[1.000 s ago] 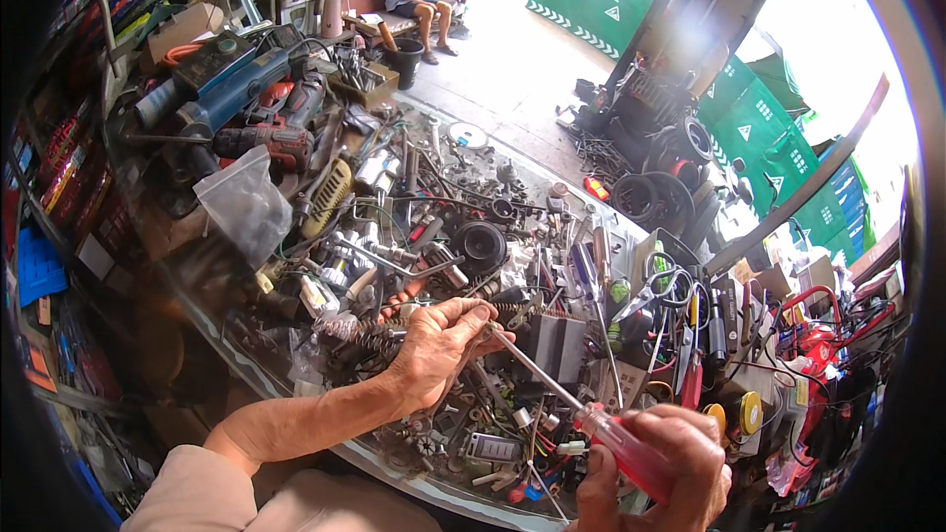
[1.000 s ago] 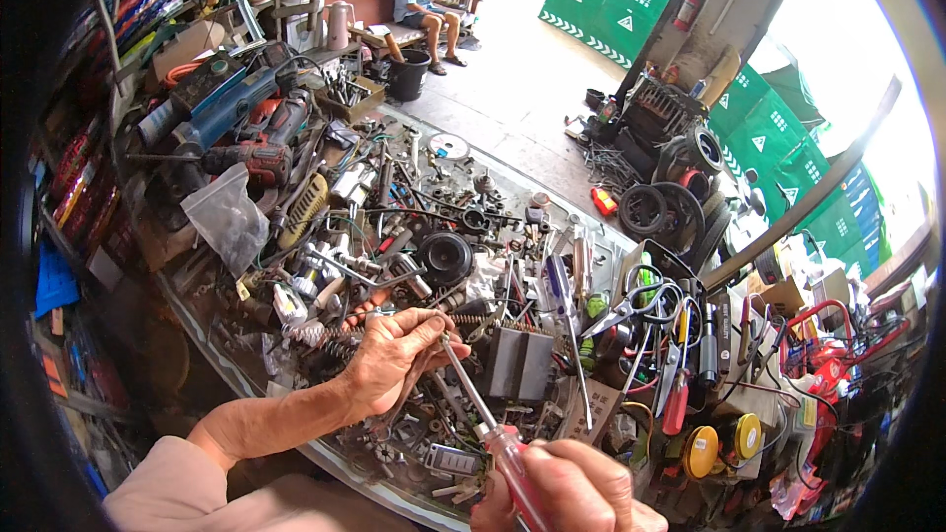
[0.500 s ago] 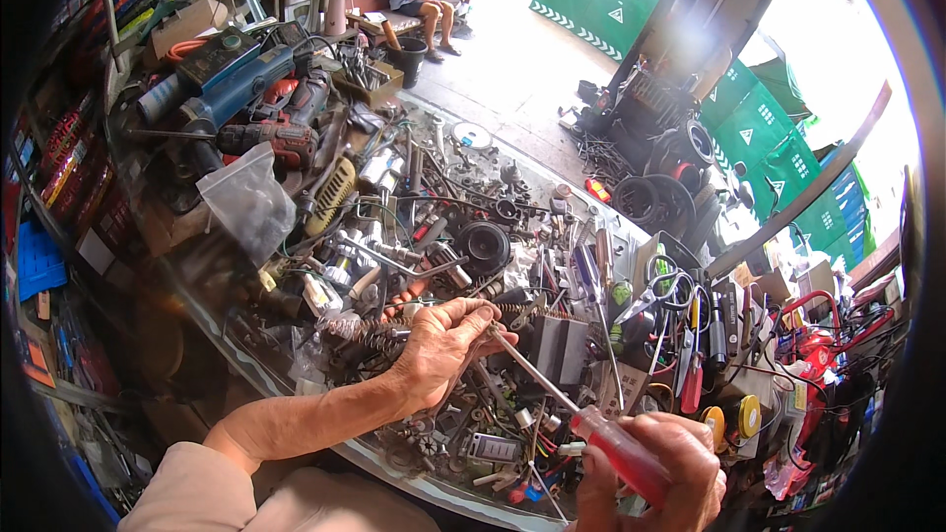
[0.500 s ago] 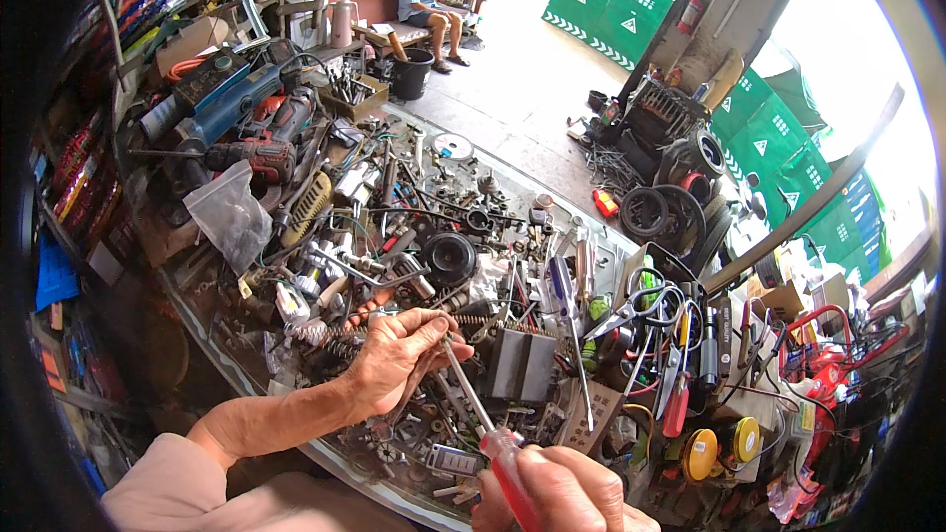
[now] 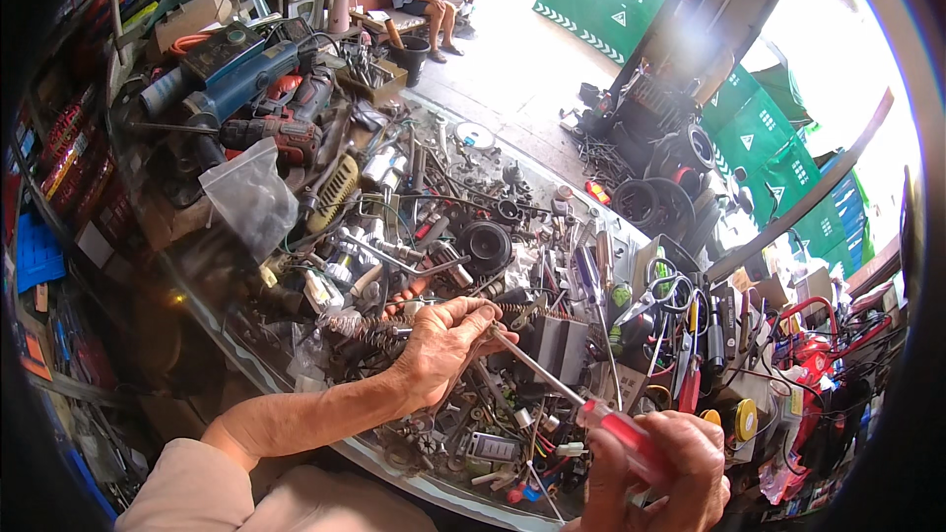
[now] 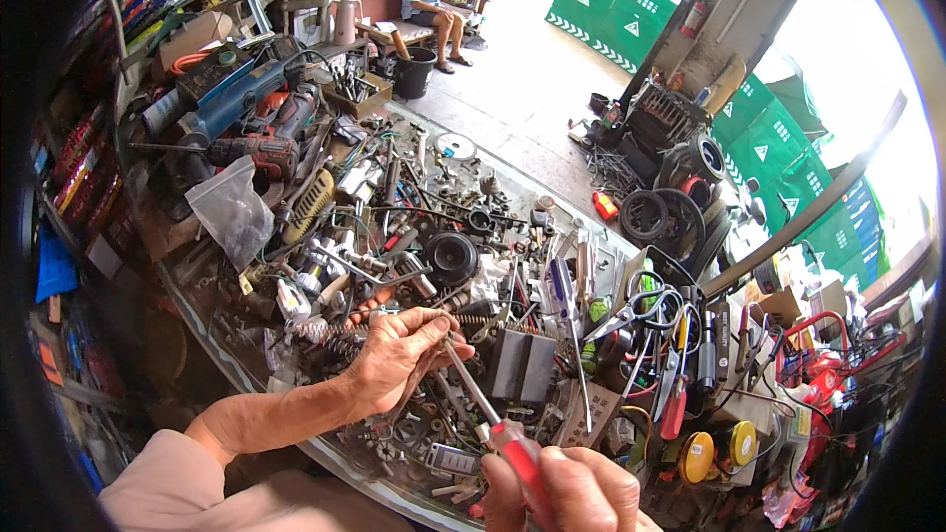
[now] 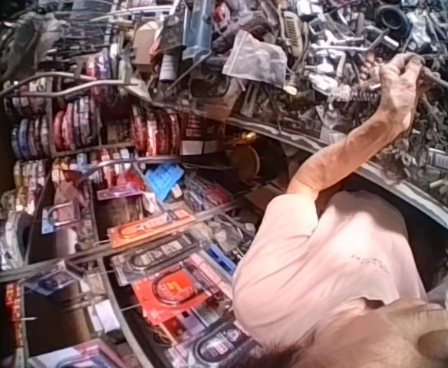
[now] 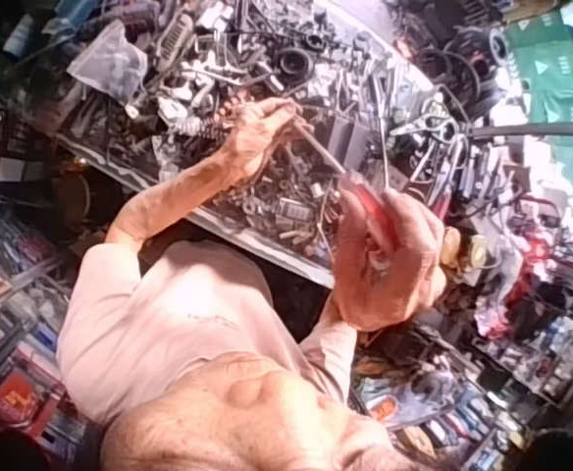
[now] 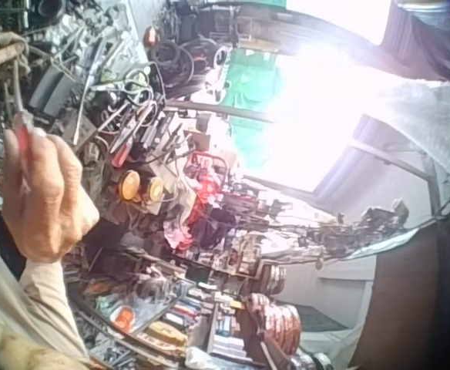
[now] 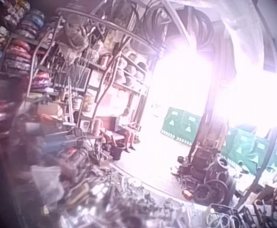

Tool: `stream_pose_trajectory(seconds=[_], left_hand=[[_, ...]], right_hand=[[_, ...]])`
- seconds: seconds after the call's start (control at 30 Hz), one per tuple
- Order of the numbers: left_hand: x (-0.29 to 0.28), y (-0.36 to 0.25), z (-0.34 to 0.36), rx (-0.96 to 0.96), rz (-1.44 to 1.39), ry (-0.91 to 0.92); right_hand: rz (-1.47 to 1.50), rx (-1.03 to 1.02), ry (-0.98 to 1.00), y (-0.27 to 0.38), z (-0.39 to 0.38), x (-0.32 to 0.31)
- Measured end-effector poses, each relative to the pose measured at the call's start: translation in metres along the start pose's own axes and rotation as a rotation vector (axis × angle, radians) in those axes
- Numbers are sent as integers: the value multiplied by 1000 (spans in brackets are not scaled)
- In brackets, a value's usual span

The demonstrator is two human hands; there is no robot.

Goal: The person uses a screwdriver to manipulate a small metal component held in their left hand. They repeatedly insert the tool into the object, twist it, and inspect the result. The person also briefly handles a socket wrench and a small yellow container before returning to the screwdriver work.

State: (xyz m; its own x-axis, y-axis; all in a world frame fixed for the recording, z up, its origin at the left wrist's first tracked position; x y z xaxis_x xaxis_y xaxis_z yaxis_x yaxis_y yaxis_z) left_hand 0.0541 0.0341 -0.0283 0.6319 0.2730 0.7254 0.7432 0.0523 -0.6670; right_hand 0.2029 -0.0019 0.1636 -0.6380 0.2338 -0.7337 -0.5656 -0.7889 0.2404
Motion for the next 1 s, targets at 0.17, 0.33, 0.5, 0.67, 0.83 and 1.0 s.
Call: stream_pose_trajectory(seconds=[0.17,0.33,0.5,0.67,0.83,1.0], left_hand=[[-1,1,1,1,-16,5],[-1,1,0,0,-19,3],[1,0,0,-4,-7,-10],[-3,3,2,16,-21,14],[-5,5,3,30,-27,24],[-3,3,2,11,-15,12]], right_hand=[[-46,47,-115,-1,-2,5],[34,-6,54,1,-1,0],[73,-106,157,-3,-3,-5],[-4,58,-90,-4,-2,5],[0,28,-34,-2,-2,5],[77,-121,148,-4,-1,-2]])
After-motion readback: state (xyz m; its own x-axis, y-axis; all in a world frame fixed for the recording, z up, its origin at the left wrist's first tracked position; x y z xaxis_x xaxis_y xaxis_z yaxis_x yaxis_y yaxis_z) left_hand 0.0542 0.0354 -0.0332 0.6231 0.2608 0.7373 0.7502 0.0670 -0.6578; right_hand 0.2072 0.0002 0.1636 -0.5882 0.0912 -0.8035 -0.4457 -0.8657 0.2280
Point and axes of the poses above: each hand's wrist, its own z-axis towards the middle knuckle, its own x-axis out of the palm, y = z × x, the point moved 1 cm from there along z, towards the middle knuckle, and after that the axes turned 6 degrees about y, right-handed, at the moved point
